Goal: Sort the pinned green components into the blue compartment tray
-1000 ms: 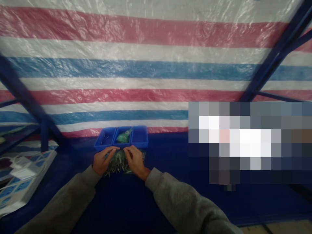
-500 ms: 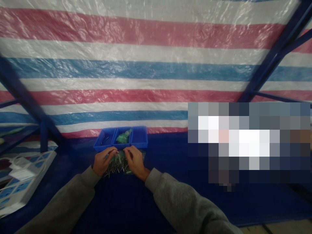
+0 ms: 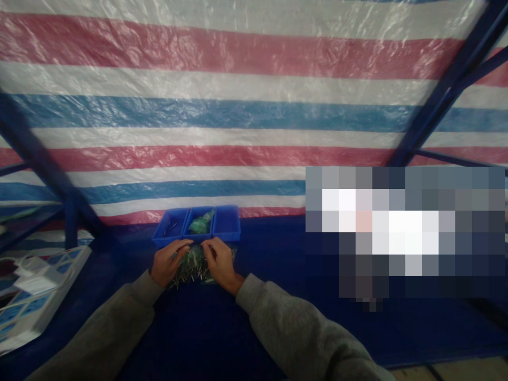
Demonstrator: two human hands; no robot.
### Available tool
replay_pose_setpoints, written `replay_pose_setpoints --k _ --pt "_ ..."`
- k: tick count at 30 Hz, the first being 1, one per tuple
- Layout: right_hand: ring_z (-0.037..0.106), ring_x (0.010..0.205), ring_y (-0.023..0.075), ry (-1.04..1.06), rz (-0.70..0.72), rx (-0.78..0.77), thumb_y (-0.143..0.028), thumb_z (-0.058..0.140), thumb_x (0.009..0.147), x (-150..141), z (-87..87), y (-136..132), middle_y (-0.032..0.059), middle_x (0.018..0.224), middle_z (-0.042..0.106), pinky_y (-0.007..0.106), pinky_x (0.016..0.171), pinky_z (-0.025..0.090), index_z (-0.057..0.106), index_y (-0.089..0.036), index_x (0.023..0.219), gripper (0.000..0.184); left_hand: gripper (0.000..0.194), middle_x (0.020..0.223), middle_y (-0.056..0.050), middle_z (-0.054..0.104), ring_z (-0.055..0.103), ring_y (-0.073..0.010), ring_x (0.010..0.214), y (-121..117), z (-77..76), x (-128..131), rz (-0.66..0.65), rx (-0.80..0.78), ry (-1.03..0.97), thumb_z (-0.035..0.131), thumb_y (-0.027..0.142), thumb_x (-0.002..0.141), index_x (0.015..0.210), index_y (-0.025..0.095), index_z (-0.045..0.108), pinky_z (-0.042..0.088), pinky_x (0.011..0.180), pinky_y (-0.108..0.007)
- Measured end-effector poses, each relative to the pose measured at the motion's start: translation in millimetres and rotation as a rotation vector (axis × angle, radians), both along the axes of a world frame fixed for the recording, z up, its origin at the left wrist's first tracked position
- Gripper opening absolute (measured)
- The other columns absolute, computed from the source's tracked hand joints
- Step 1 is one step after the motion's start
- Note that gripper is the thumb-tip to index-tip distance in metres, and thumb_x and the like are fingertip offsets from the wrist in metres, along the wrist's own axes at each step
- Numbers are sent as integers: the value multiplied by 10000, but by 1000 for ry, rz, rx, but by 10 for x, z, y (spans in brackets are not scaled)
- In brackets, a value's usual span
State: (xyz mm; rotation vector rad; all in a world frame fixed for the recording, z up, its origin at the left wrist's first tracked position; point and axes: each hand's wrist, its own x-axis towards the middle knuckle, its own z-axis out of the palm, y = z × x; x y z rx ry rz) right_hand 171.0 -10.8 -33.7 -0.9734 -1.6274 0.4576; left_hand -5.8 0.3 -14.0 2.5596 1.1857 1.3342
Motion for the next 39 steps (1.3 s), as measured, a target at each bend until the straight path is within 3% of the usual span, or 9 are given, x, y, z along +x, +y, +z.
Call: replay_pose_setpoints --k 6,15,27,32,39 --pt "533 663 134 6 -7 -1 -270 429 909 -7 -12 12 27 750 600 245 634 400 647 -178 877 239 254 868 -44 675 621 -149 793 8 -1 -15 -15 44 10 467 243 894 1082 194 631 493 751 -269" --pt "538 677 140 16 -6 -7 -280 415 915 1 -7 -4 34 770 605 253 646 409 644 -183 889 250 262 933 -58 645 591 -164 887 31 10 -14 -4 31 -4 434 228 906 1082 202 626 474 816 -296" --pt "536 657 134 -18 40 11 -280 461 892 -3 -27 12 25 758 586 244 628 414 635 -189 927 200 243 607 26 648 629 -133 592 27 -44 -26 95 -69 -137 565 336 832 1016 187 620 490 693 -252" --pt "539 666 134 -48 101 37 -280 525 861 -10 -28 12 22 753 579 244 632 428 647 -197 935 165 258 478 80 564 550 -91 440 -5 0 2 45 -160 -170 533 314 850 1064 180 584 465 565 -200" --pt "540 698 143 -91 143 47 -307 528 869 -24 -54 26 25 754 572 248 641 426 646 -202 887 158 273 469 85 562 541 -90 429 -39 33 24 11 -220 -162 511 285 862 1110 181 561 462 558 -197"
